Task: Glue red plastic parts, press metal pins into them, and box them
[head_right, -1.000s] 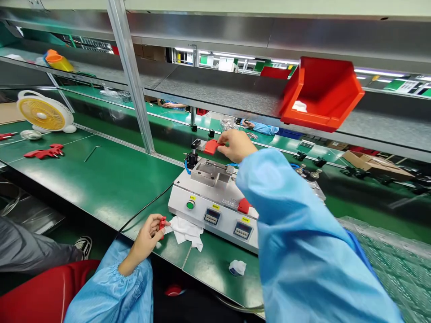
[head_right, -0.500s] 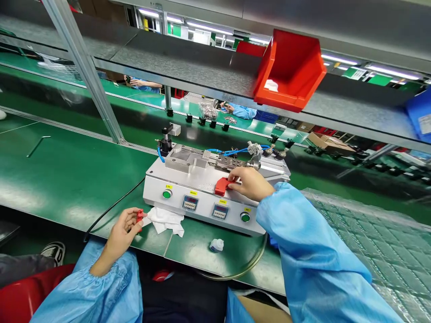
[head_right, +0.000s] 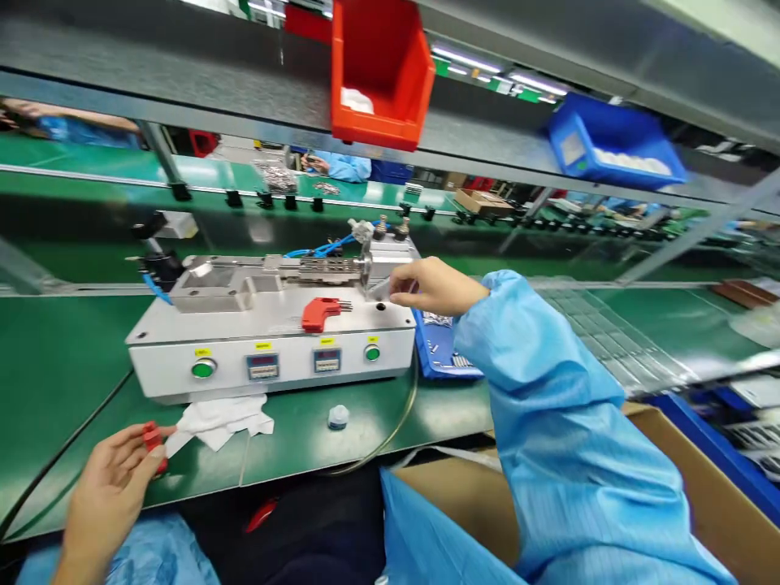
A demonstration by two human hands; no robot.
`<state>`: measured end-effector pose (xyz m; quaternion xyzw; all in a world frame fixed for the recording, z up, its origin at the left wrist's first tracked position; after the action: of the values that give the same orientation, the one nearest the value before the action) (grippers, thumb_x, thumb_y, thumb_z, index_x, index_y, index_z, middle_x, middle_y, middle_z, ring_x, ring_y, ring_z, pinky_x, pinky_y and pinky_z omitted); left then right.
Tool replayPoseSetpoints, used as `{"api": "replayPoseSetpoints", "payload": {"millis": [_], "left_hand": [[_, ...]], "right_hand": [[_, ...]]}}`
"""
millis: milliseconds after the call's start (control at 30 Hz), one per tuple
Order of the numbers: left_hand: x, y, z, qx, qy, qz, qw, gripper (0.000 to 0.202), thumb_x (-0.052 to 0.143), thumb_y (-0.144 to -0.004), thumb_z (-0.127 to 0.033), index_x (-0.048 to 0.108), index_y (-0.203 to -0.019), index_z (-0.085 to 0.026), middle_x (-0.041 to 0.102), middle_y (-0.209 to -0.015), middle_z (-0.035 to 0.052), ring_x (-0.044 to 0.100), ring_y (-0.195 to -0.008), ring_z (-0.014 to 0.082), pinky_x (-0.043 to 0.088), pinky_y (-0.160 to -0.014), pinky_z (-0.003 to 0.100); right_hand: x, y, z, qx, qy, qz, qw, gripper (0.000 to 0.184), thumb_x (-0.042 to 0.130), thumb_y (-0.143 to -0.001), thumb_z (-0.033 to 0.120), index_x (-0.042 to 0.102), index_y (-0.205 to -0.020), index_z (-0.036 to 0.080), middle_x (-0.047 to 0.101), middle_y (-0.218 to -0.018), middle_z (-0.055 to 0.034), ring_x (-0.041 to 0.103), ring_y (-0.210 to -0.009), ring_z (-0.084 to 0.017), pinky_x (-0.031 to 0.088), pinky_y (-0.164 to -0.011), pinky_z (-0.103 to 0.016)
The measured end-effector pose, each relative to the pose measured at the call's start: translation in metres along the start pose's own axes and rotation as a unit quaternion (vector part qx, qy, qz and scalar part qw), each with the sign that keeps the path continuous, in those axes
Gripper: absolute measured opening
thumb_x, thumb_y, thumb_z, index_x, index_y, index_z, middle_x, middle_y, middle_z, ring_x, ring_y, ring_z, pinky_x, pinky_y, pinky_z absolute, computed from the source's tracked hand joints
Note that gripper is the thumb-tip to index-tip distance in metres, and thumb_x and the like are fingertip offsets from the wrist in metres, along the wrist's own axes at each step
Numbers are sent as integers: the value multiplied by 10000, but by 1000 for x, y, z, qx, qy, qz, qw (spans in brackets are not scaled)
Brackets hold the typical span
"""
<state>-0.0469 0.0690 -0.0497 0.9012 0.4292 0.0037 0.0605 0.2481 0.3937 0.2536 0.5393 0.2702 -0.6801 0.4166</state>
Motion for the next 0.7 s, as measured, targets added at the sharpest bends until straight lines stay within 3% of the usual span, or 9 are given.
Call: {"api": "replayPoseSetpoints", "payload": {"millis": [100,200,333,433,500,600,700], "left_hand": [[-4,-1,0,-14,-2,-16,1000,551,849,-638,-432,601,-1072,-199,729,-1007,69,703,-906,196,594,-661,207],[-5,0,-3,-19,-5,-31,999,556,859,-593,-416,617,-1044,-200,732,-978,64,702,-907,201,593,-639,197],[-4,0,-6,-28,-2,-35,999,569,868,-555,-401,622,-1031,-208,737,-961,56,699,-915,200,593,-630,184],[-3,0,-7,-39,0,-32,999,592,873,-521,-408,616,-1016,-208,745,-945,57,702,-889,202,598,-617,191],[-2,0,-7,-41,2,-28,999,598,875,-518,-412,615,-1015,-206,748,-951,62,707,-893,209,602,-611,198],[-3,-1,-3,-33,6,-29,999,599,882,-532,-420,624,-1028,-205,748,-963,62,710,-897,202,604,-622,191],[-3,-3,4,-28,11,-20,999,607,888,-557,-445,629,-1052,-206,749,-981,67,716,-915,211,608,-627,197]], "right_hand": [[7,34,-48,132,63,105,984,142,617,-895,180,752,-854,174,727,-859,-13,649,-760,-143,453,-728,-239],[39,59,-98,247,106,166,949,190,614,-805,58,762,-842,171,730,-859,-23,663,-800,-167,446,-729,-243],[100,67,-134,288,88,152,941,179,641,-709,7,726,-783,146,716,-840,-61,668,-847,-200,469,-757,-262],[122,71,-143,283,44,139,948,78,672,-716,45,657,-709,121,679,-776,-77,643,-791,-187,500,-785,-291],[113,76,-141,257,-2,119,959,72,666,-788,140,639,-726,118,666,-765,-76,627,-762,-169,511,-805,-302],[73,86,-129,211,-74,74,972,356,621,-890,480,646,-854,127,687,-879,-101,652,-831,-176,532,-825,-295],[27,90,-105,188,-157,5,970,700,666,-765,791,655,-992,129,690,-986,-119,673,-903,-209,570,-834,-327]]}}
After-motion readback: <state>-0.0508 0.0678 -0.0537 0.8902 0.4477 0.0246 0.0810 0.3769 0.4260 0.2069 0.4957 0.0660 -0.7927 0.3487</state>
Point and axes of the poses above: each hand's wrist, its own y-axis away from the middle knuckle, its own x-axis out of the palm, z = x × y, the point moved 7 cm from there along -y, towards the middle knuckle
